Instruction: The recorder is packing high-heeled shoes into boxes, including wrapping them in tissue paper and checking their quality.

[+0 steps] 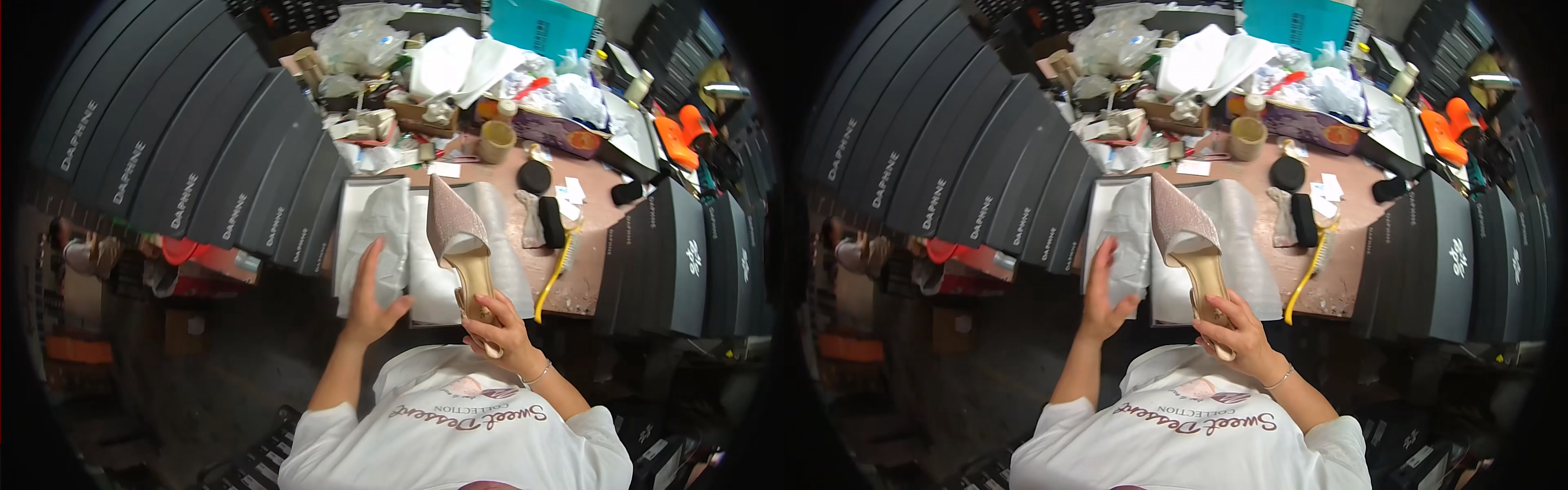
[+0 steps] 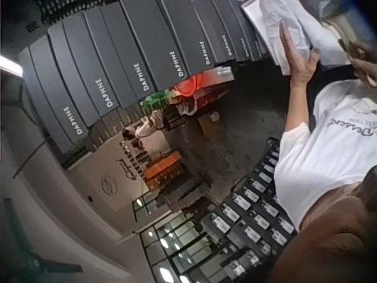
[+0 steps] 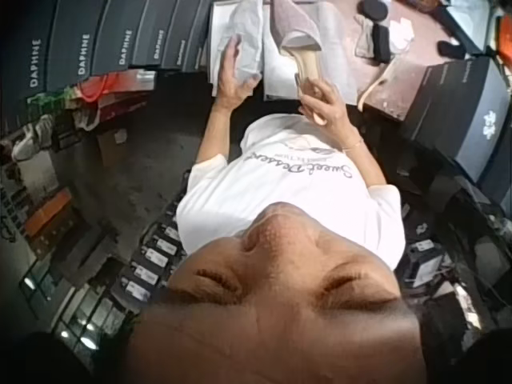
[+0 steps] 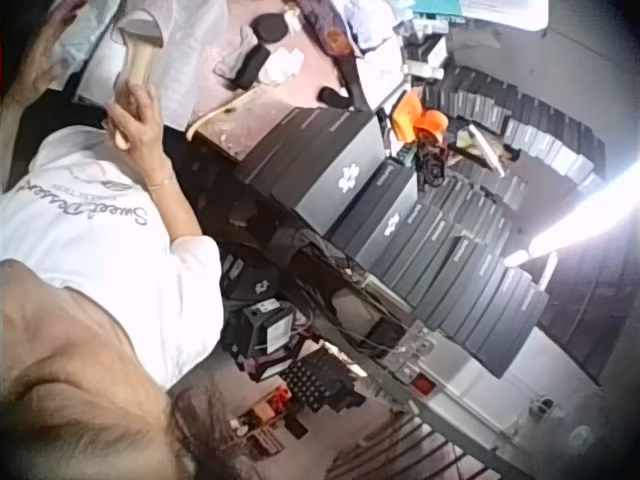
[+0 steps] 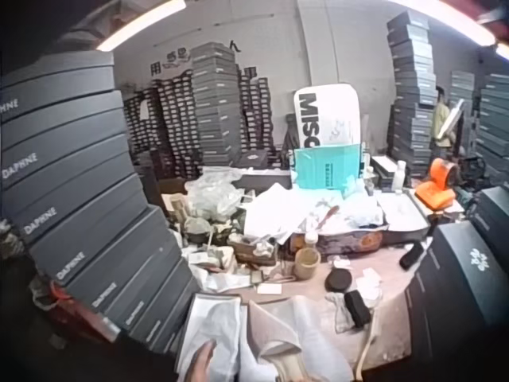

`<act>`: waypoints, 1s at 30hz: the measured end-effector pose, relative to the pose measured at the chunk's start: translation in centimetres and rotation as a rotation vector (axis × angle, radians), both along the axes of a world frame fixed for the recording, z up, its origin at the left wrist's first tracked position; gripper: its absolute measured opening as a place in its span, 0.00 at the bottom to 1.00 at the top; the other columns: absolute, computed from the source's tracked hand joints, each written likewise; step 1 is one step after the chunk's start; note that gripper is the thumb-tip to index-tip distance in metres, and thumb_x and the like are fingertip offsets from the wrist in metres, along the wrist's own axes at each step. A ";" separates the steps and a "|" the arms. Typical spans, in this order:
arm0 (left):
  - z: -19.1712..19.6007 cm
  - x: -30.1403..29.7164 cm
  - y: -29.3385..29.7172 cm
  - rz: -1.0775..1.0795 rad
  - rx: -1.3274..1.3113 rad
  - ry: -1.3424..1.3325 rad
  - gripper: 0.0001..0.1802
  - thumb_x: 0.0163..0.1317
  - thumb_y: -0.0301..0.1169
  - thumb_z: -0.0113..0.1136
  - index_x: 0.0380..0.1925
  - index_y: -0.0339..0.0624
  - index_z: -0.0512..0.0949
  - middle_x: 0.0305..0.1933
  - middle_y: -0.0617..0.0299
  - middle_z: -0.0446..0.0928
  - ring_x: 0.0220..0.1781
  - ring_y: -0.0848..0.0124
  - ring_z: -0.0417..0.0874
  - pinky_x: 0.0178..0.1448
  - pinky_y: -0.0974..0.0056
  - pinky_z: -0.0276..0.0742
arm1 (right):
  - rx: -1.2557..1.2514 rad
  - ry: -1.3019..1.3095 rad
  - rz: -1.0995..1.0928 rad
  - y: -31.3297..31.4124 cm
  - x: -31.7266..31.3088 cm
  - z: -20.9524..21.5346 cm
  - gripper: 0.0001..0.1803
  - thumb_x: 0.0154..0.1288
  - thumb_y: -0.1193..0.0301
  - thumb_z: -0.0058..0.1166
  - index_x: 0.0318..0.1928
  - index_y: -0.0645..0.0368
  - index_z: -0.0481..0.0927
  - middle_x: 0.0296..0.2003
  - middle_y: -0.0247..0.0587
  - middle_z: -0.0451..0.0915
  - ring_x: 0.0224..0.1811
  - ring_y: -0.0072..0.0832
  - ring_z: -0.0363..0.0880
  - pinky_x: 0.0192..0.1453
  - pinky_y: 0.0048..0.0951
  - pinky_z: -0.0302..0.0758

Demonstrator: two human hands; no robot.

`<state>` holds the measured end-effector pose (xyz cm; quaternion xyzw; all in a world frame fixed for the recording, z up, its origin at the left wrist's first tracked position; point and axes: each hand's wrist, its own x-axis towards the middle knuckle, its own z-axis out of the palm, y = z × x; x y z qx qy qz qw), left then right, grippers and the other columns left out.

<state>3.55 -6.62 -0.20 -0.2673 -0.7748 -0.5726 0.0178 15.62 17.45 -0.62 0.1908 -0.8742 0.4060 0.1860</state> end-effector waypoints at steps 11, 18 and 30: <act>1.7 0.8 5.5 0.017 0.728 -0.543 0.38 0.62 0.34 0.54 0.67 0.31 0.50 0.65 0.53 0.60 0.66 0.68 0.62 0.69 0.64 0.56 | -0.026 -0.039 0.171 -2.4 1.4 -1.0 0.22 0.43 0.72 0.69 0.44 0.48 0.83 0.56 0.45 0.69 0.56 0.56 0.70 0.53 0.46 0.74; 2.0 1.1 5.5 0.102 0.422 -0.329 0.38 0.63 0.32 0.57 0.66 0.30 0.50 0.59 0.53 0.64 0.59 0.68 0.68 0.62 0.64 0.66 | -0.038 -0.041 0.189 -2.6 1.2 -1.2 0.22 0.43 0.72 0.68 0.44 0.49 0.83 0.56 0.45 0.69 0.56 0.56 0.71 0.53 0.47 0.74; 1.7 0.9 3.3 0.016 0.264 -0.287 0.36 0.64 0.30 0.37 0.69 0.26 0.40 0.73 0.42 0.46 0.75 0.58 0.48 0.74 0.63 0.44 | -0.094 -0.086 0.239 -2.4 1.2 -1.0 0.22 0.44 0.73 0.69 0.45 0.51 0.82 0.56 0.47 0.69 0.55 0.58 0.71 0.58 0.48 0.73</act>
